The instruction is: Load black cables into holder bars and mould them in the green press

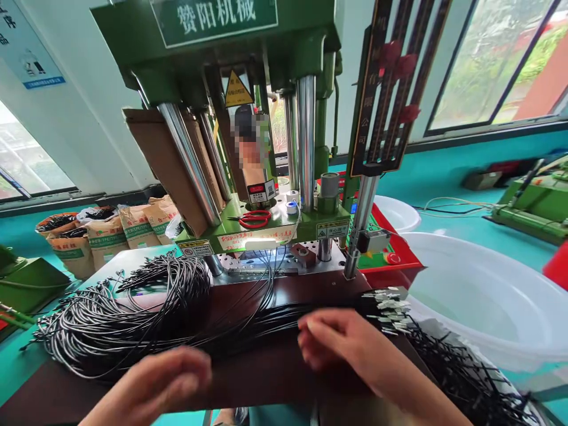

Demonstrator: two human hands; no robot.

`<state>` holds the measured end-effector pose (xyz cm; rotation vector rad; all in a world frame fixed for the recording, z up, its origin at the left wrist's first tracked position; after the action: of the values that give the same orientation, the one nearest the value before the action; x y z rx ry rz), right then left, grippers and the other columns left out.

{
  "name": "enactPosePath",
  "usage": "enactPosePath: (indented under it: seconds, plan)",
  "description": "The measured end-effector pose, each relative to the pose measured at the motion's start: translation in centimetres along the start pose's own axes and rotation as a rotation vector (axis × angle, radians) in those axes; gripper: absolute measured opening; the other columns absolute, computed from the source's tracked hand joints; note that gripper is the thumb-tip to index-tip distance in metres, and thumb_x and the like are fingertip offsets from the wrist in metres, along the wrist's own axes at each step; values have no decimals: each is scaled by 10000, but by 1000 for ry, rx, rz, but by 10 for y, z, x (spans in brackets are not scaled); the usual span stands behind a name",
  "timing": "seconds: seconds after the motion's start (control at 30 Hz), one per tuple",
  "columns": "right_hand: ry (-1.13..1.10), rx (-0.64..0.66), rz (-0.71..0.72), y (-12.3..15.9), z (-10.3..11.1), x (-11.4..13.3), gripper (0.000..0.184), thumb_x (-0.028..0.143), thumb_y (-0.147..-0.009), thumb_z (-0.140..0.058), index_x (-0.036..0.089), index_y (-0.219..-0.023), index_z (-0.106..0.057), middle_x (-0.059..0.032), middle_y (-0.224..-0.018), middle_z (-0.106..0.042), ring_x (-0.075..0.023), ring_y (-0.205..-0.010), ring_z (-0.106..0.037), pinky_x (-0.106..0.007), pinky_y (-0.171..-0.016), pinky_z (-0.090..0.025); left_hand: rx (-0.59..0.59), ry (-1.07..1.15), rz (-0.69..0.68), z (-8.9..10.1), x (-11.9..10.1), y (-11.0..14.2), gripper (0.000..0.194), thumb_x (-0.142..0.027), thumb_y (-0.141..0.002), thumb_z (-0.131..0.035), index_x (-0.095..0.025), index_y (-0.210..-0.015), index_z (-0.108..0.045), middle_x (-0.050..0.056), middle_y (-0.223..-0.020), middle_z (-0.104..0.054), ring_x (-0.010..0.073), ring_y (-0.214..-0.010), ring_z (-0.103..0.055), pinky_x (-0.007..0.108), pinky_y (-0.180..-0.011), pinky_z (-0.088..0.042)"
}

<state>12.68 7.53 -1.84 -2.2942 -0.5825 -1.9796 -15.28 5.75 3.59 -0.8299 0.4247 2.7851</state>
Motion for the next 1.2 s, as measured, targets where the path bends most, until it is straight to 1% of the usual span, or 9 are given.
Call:
enactPosePath:
  seconds: [0.1, 0.33, 0.43, 0.53, 0.67, 0.73, 0.9, 1.1, 1.2]
  plan:
    - [-251, -180, 62, -55, 3, 29, 284, 266, -719, -751, 133, -954, -666, -104, -928, -701, -221, -861, -671, -379, -879, -520, -304, -40, -110, 34, -25, -38, 307, -413, -881, -498, -246, -1107, -621, 20, -1166, -649, 196, -1099, -572, 325, -984, -413]
    - [-465, -208, -104, -117, -16, 6, 87, 81, -734, -611, 126, -802, -580, -106, -783, -640, -218, -844, -670, -362, -847, -542, -242, -94, -120, 9, -20, -96, 412, -337, -846, -546, -136, -1205, -541, 126, -1124, -656, 227, -1059, -604, 347, -923, -457]
    - [-556, -145, -173, -122, -30, 0, 108, 96, -765, -551, 117, -871, -555, -132, -825, -632, -223, -826, -670, -365, -793, -562, -366, -110, -142, 12, -34, -83, 331, -287, -867, -503, -137, -1155, -566, 127, -1131, -644, 237, -1071, -589, 387, -953, -437]
    - [-625, -81, -244, -124, -46, -6, 162, 127, -784, -532, 109, -945, -529, -135, -854, -627, -233, -818, -672, -388, -761, -570, -536, -67, -308, 1, -72, -47, 254, -173, -889, -410, -174, -1064, -593, 91, -1078, -649, 199, -1036, -588, 365, -950, -442]
    - [-690, 13, -288, -117, -70, -4, 192, 143, -782, -519, 95, -968, -517, -140, -886, -624, -244, -837, -672, -417, -783, -558, -303, -18, -893, -73, -141, 6, 211, -119, -870, -431, -193, -978, -596, 34, -951, -697, 143, -939, -623, 256, -865, -496]
    - [-714, 60, -259, -113, -82, 7, 178, 135, -775, -505, 101, -950, -518, -154, -926, -631, -247, -868, -665, -427, -802, -550, -231, -47, -998, -97, -151, 17, 206, -126, -872, -451, -174, -1017, -590, 46, -1019, -698, 153, -1036, -603, 266, -949, -471]
    - [-689, 109, -155, -116, -101, 38, 157, 110, -729, -466, 136, -876, -515, -119, -841, -638, -239, -845, -651, -455, -781, -550, -309, -127, -669, -75, -104, -22, 399, -66, -850, -384, -149, -1215, -521, 108, -1295, -562, 195, -1281, -437, 404, -1119, -332]
    - [-437, 165, -39, -113, -96, 45, 50, 188, -739, -557, 162, -782, -560, -77, -811, -634, -232, -867, -628, -456, -898, -475, -229, -299, -271, -30, -17, -49, 502, -371, -936, -403, -162, -1391, -368, 135, -1397, -466, 238, -1305, -417, 427, -1084, -355]
    - [-166, 211, 46, -91, -71, 36, 353, 190, -583, -792, 174, -908, -657, -69, -1001, -651, -281, -1070, -540, -471, -1059, -299, -90, -323, -246, -23, 1, -42, 691, -521, -848, -528, -183, -1419, -333, 117, -1422, -440, 239, -1325, -388, 389, -1100, -324]
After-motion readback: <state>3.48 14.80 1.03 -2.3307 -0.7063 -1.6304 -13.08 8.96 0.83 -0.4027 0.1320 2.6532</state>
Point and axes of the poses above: each hand's wrist, its own y-axis away from the middle knuckle, its own z-axis out of the back of the hand, x = y × z, the point moved 9 cm from there along -y, towards the middle knuckle
